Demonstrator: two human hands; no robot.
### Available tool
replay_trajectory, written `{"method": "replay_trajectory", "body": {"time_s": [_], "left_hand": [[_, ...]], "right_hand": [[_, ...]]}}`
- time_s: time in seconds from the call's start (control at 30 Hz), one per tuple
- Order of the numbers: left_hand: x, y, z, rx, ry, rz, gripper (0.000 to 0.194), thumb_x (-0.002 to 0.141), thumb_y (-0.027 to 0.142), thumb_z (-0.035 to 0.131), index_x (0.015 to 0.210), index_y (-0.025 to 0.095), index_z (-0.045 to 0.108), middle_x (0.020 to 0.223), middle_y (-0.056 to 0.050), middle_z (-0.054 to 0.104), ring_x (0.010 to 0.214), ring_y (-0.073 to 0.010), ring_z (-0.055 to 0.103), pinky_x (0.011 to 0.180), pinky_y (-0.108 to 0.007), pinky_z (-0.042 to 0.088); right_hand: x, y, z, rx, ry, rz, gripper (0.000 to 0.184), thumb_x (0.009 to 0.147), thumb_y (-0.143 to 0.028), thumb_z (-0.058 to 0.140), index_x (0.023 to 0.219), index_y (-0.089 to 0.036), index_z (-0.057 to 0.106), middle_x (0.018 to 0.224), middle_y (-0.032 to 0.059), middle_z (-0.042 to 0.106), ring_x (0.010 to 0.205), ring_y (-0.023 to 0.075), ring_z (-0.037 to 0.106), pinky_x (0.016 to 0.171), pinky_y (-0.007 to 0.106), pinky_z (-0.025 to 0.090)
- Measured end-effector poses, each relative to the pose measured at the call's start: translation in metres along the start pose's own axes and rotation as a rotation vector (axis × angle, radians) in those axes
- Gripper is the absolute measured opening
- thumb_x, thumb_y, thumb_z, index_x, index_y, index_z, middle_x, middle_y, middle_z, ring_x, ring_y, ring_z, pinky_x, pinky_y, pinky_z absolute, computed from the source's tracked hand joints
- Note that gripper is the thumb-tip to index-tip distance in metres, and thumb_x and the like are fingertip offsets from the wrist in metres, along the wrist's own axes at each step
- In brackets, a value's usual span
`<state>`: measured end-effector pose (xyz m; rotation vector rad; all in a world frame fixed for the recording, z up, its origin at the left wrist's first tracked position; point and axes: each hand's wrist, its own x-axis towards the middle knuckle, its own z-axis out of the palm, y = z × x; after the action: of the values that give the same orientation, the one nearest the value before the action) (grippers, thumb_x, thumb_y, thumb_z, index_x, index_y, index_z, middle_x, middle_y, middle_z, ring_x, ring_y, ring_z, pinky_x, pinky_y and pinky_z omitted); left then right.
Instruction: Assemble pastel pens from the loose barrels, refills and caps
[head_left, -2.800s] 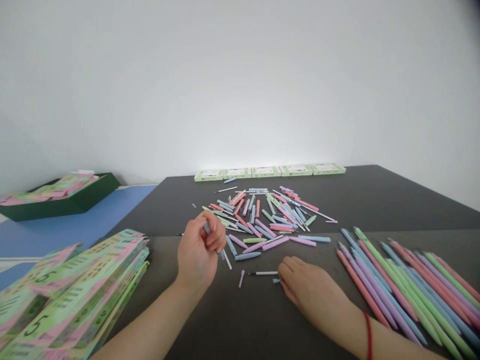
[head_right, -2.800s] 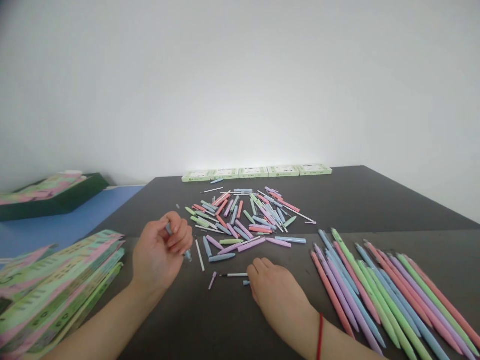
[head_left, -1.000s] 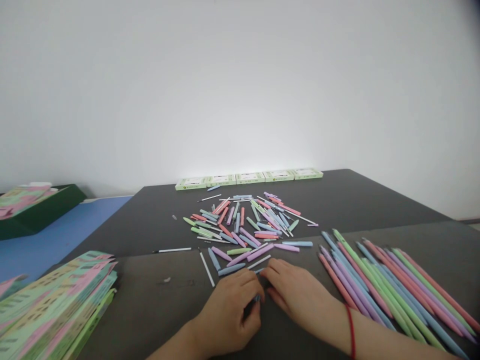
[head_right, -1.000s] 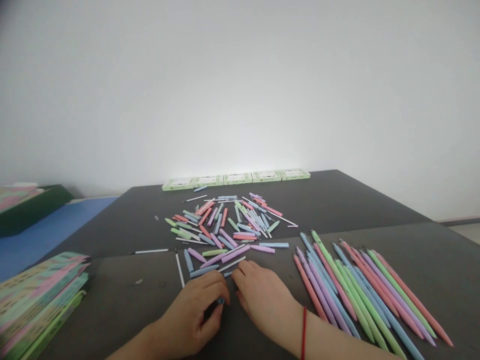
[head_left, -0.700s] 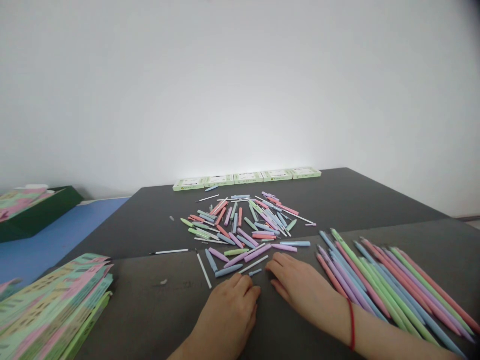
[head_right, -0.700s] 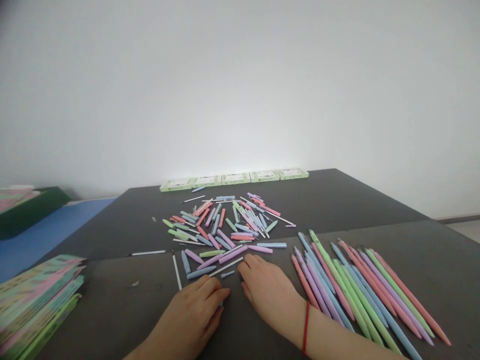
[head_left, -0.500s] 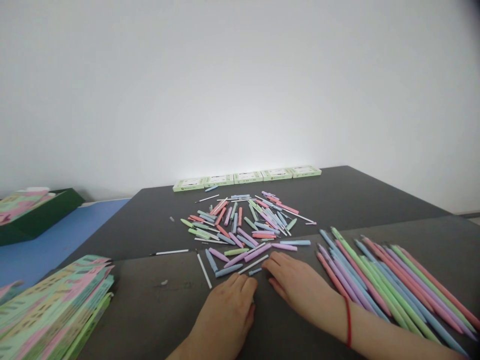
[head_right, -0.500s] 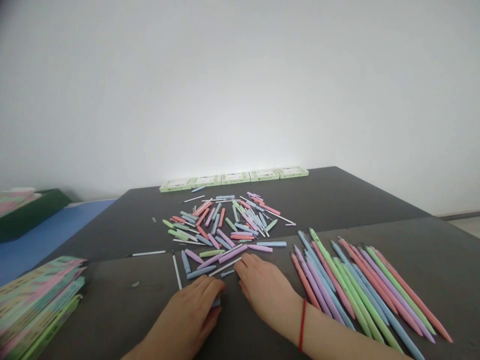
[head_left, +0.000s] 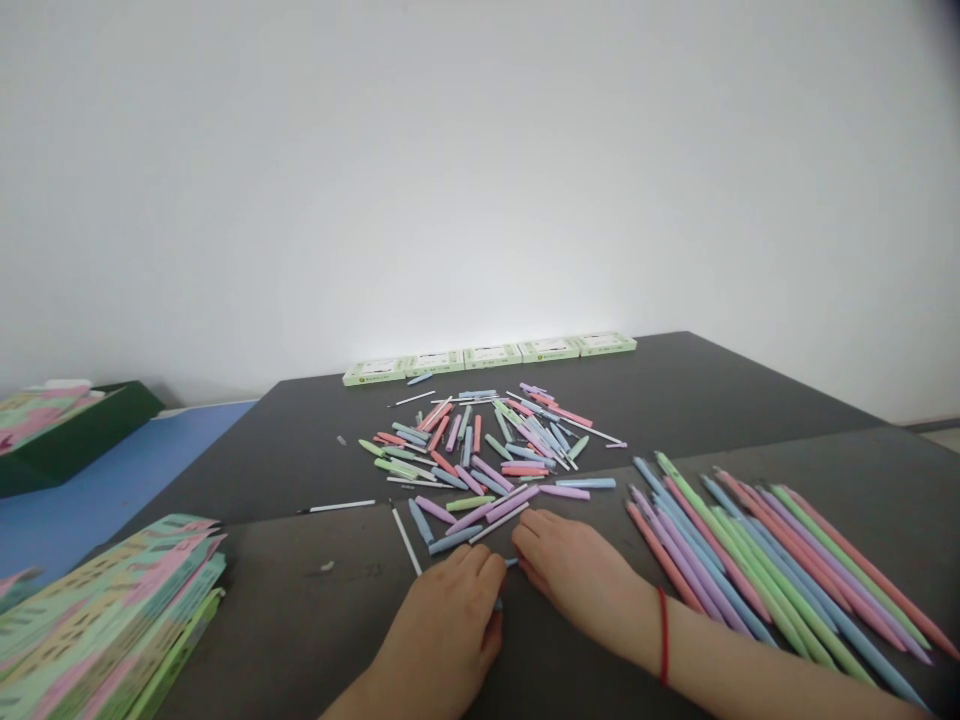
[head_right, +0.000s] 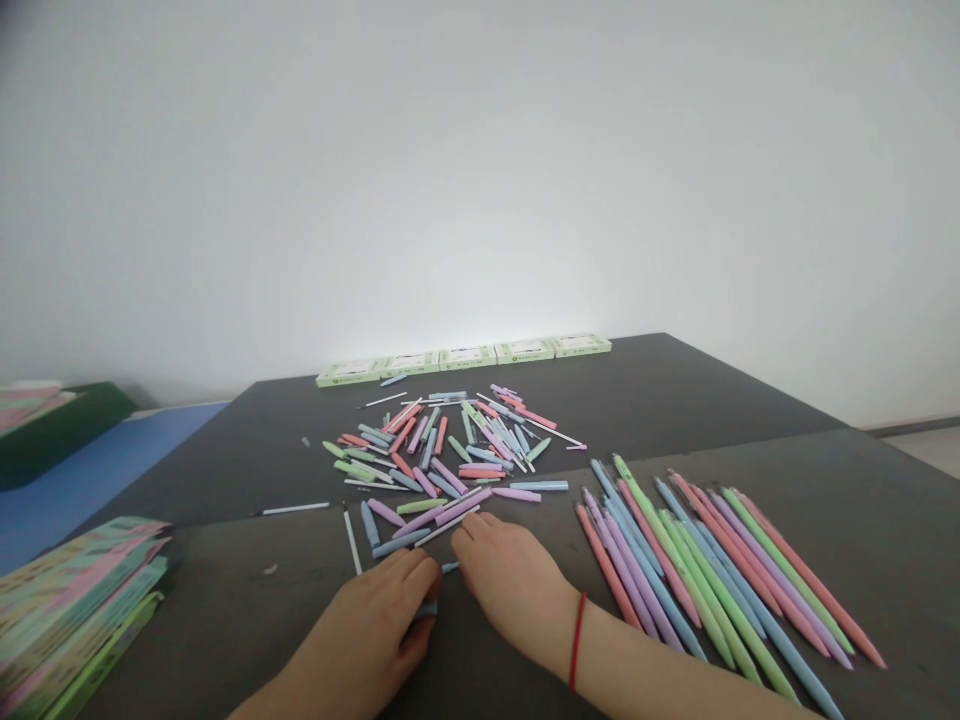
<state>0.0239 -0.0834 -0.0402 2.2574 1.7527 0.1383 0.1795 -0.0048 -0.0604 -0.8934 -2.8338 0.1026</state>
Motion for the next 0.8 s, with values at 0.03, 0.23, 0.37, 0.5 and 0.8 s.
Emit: {"method": "replay_trajectory", "body": {"time_s": [0.03, 0.23, 0.37, 0.5, 0.8], "left_hand": [[-0.001, 0.0, -0.001, 0.014, -0.01, 0.003, 0.018, 0.076, 0.007, 0.045, 0.085, 0.021, 0.052, 0.095, -0.005, 0.061, 0.089, -0.0218, 0.055, 0.077, -0.033, 0.043], [-0.005, 0.007, -0.007, 0.062, -0.076, -0.001, 0.023, 0.073, 0.005, 0.044, 0.088, 0.02, 0.054, 0.099, -0.007, 0.063, 0.088, -0.0242, 0.057, 0.075, -0.037, 0.045], [-0.004, 0.006, -0.014, -0.019, -0.057, -0.042, 0.014, 0.073, 0.016, 0.053, 0.087, 0.02, 0.054, 0.098, -0.007, 0.063, 0.088, -0.0238, 0.057, 0.072, -0.033, 0.044], [0.002, -0.009, -0.028, -0.021, 0.108, -0.126, 0.009, 0.081, 0.018, 0.047, 0.085, 0.021, 0.054, 0.091, -0.005, 0.062, 0.084, -0.0212, 0.057, 0.072, -0.03, 0.042], [0.009, -0.037, -0.023, 0.105, 0.124, -0.198, 0.013, 0.079, 0.014, 0.049, 0.087, 0.02, 0.058, 0.095, -0.005, 0.06, 0.088, -0.0207, 0.056, 0.076, -0.03, 0.042]], "right_hand": [[-0.001, 0.0, 0.0, -0.014, -0.01, 0.009, 0.014, 0.084, -0.004, 0.051, 0.083, -0.016, 0.059, 0.087, 0.0055, 0.064, 0.08, 0.0209, 0.061, 0.066, 0.03, 0.047], [0.0, 0.004, -0.007, -0.07, -0.067, 0.117, 0.015, 0.084, -0.005, 0.051, 0.088, -0.014, 0.062, 0.089, 0.0086, 0.067, 0.081, 0.0237, 0.064, 0.065, 0.031, 0.048], [0.006, 0.017, -0.025, -0.072, -0.062, 0.111, 0.014, 0.087, -0.009, 0.05, 0.09, -0.015, 0.063, 0.09, 0.0077, 0.068, 0.082, 0.0227, 0.066, 0.069, 0.031, 0.048], [0.02, 0.031, -0.042, -0.085, -0.024, 0.056, 0.018, 0.09, -0.013, 0.048, 0.1, -0.016, 0.062, 0.099, 0.0087, 0.067, 0.093, 0.0222, 0.064, 0.076, 0.03, 0.048], [0.031, 0.023, -0.031, -0.064, -0.058, 0.002, 0.012, 0.087, -0.012, 0.053, 0.091, -0.015, 0.063, 0.099, 0.0096, 0.066, 0.095, 0.0227, 0.063, 0.081, 0.032, 0.048]]}}
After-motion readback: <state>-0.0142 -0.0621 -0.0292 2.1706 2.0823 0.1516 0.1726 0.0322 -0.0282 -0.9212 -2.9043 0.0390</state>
